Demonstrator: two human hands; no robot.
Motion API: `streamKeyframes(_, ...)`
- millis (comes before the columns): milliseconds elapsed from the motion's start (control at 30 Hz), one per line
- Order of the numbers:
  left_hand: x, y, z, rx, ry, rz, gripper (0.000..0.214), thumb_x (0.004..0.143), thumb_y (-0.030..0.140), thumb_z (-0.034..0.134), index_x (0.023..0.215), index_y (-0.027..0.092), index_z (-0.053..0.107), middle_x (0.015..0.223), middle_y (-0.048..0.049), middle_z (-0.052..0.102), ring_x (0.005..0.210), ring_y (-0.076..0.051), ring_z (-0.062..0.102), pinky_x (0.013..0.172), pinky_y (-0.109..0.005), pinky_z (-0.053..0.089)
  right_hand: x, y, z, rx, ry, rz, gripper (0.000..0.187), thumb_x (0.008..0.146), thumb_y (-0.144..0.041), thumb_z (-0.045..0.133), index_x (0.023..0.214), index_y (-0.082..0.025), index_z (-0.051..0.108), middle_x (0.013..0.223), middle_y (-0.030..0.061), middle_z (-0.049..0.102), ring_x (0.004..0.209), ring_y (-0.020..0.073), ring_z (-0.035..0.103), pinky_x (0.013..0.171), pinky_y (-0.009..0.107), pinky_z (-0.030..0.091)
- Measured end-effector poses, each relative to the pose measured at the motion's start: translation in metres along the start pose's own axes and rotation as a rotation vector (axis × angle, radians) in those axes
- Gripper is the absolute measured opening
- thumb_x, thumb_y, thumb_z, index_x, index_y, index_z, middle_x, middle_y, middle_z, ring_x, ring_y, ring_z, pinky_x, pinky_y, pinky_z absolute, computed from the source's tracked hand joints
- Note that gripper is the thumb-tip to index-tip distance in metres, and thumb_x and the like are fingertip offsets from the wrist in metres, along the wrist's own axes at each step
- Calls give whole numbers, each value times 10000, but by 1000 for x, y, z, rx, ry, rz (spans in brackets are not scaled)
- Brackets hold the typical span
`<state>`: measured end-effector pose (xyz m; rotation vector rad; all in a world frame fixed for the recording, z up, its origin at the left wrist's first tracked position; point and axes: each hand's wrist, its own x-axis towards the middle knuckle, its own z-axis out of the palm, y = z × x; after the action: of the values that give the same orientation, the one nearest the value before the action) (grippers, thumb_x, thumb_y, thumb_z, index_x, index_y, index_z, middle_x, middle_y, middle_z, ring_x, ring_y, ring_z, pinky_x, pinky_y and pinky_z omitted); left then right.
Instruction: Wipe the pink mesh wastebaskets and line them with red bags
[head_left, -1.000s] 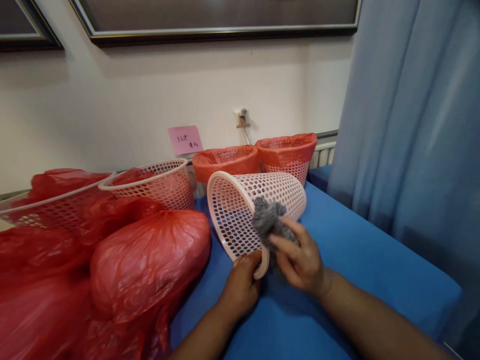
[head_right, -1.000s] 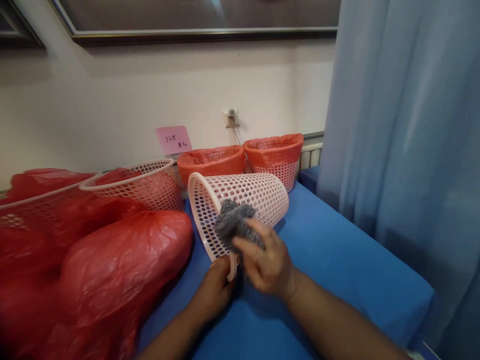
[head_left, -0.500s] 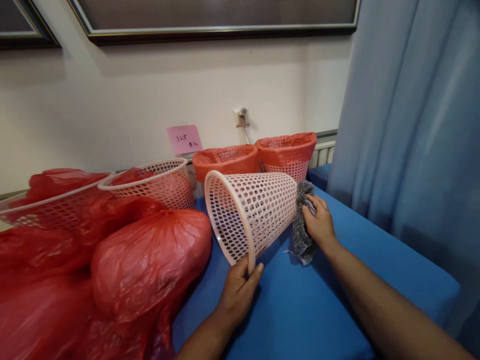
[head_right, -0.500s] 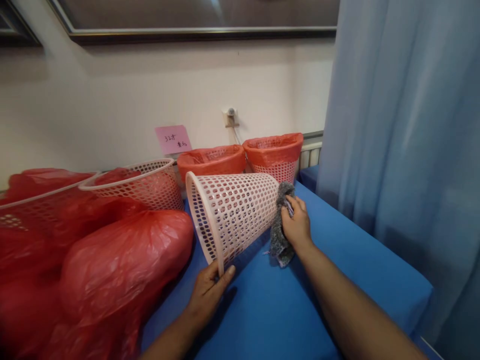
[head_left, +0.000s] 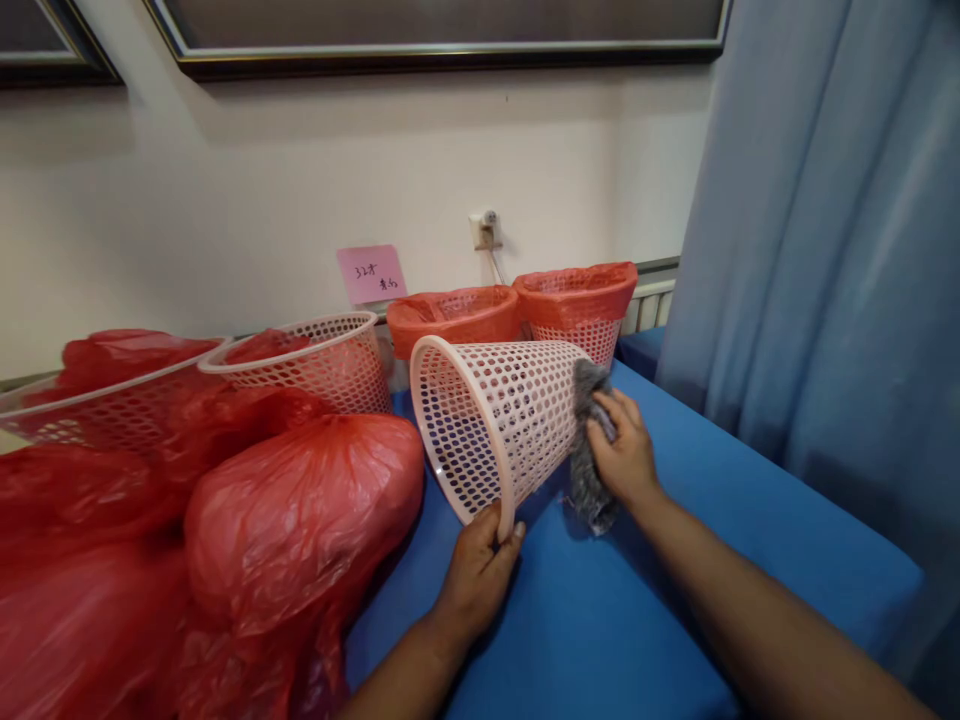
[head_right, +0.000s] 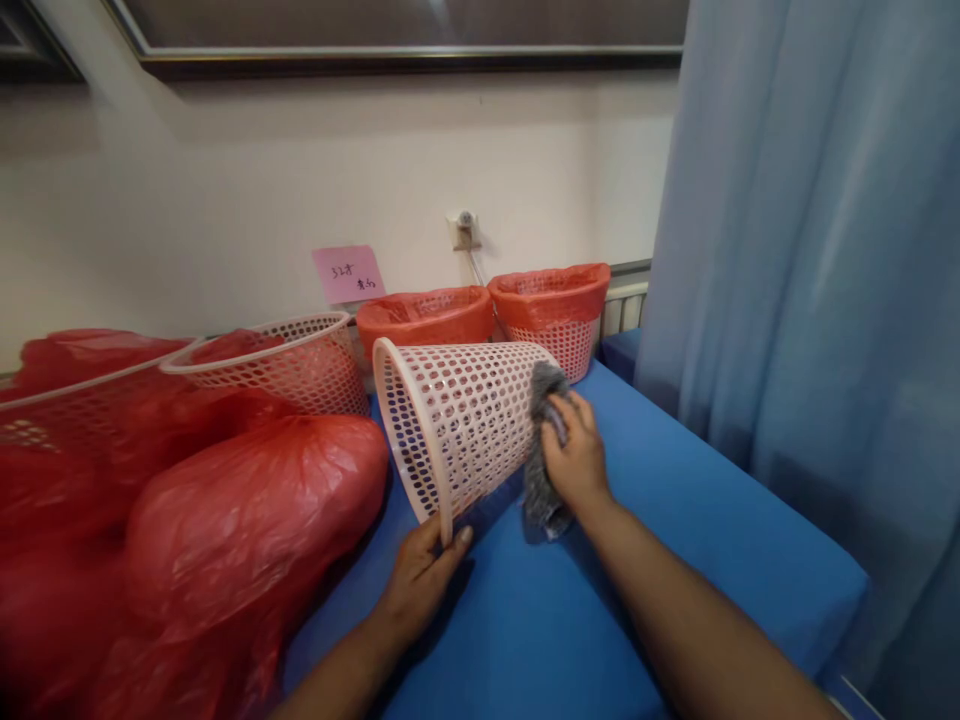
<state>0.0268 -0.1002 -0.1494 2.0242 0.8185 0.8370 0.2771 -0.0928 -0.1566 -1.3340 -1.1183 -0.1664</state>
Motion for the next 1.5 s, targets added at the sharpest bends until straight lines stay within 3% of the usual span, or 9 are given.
streamKeyframes(133, 0, -2, 0, 91, -80, 46, 289, 953, 309, 533, 1147, 182, 706, 1058, -85, 722, 1001, -250, 636, 985, -409, 491, 21, 33, 1, -35, 54, 316, 428, 810, -321, 579, 1172, -118, 683, 1155, 171, 642, 1143, 329, 618, 1063, 596, 451)
streamKeyframes(367, 4, -10, 2, 149, -59, 71, 289, 859, 133, 529, 1077, 183, 712, 1078, -84, 714, 1033, -252, 637, 987, -412, 491, -27, -54, -18, 79, -198, -562, 541, 864, -138, 571, 1388, -272, 546, 1456, 123, 485, 1313, 279, 541, 1038, 467, 529)
streamKeyframes(567, 1, 13, 0, -31, 63, 32, 304, 902, 392, 608, 1049, 145, 707, 927, -72, 731, 887, -235, 652, 841, -344, 548, -41, -78, -23, 174, -319, -791, 490, 865, -144, 565, 1340, -264, 579, 1340, 110, 594, 1152, 242, 644, 922, 413, 598)
streamKeyframes(667, 0, 23, -2, -105, 87, 4, 380, 942, 459, 558, 1075, 140, 714, 944, -69, 734, 901, -228, 656, 867, -345, 547, -36, -64, -16, 146, -251, -674, 463, 856, -122, 570, 1301, -247, 600, 1376, 123, 567, 1234, 256, 600, 983, 432, 567)
streamKeyframes(933, -4, 11, -3, -28, 20, -28, 344, 936, 441, 582, 1074, 166, 735, 984, -49, 744, 983, -253, 664, 958, -402, 534, 10, 21, 3, 55, 118, 242, 401, 848, -357, 592, 1181, -151, 678, 1149, 140, 659, 1118, 290, 635, 1059, 569, 472)
streamKeyframes(1100, -1, 5, -4, -12, 11, 29, 382, 955, 411, 563, 1223, 168, 687, 1108, -82, 736, 1066, -266, 649, 1037, -426, 486, -19, -25, -5, 75, -99, -238, 439, 875, -224, 597, 1313, -207, 598, 1398, 153, 524, 1303, 288, 542, 1093, 511, 472)
streamKeyframes(1267, 0, 0, -4, -40, -18, 63, 362, 950, 436, 556, 1105, 158, 728, 922, -65, 754, 957, -268, 675, 995, -423, 515, -46, -71, -15, 197, -323, -703, 503, 851, -138, 593, 1345, -224, 561, 1432, 144, 504, 1257, 257, 587, 965, 392, 580)
streamKeyframes(1333, 0, 1, -5, -19, -13, 60, 351, 958, 409, 544, 1132, 162, 725, 1005, -76, 756, 1026, -275, 671, 1030, -431, 493, -39, -59, -11, 147, -245, -587, 468, 858, -145, 590, 1320, -217, 580, 1421, 147, 516, 1275, 265, 571, 1007, 425, 554)
streamKeyframes(1500, -1, 2, -5, 59, -54, 65, 378, 971, 331, 522, 1291, 185, 660, 1238, -94, 709, 1118, -266, 653, 1037, -408, 486, 4, 8, 2, -9, 65, 108, 390, 865, -317, 588, 1209, -150, 663, 1228, 164, 625, 1186, 310, 609, 1076, 562, 467)
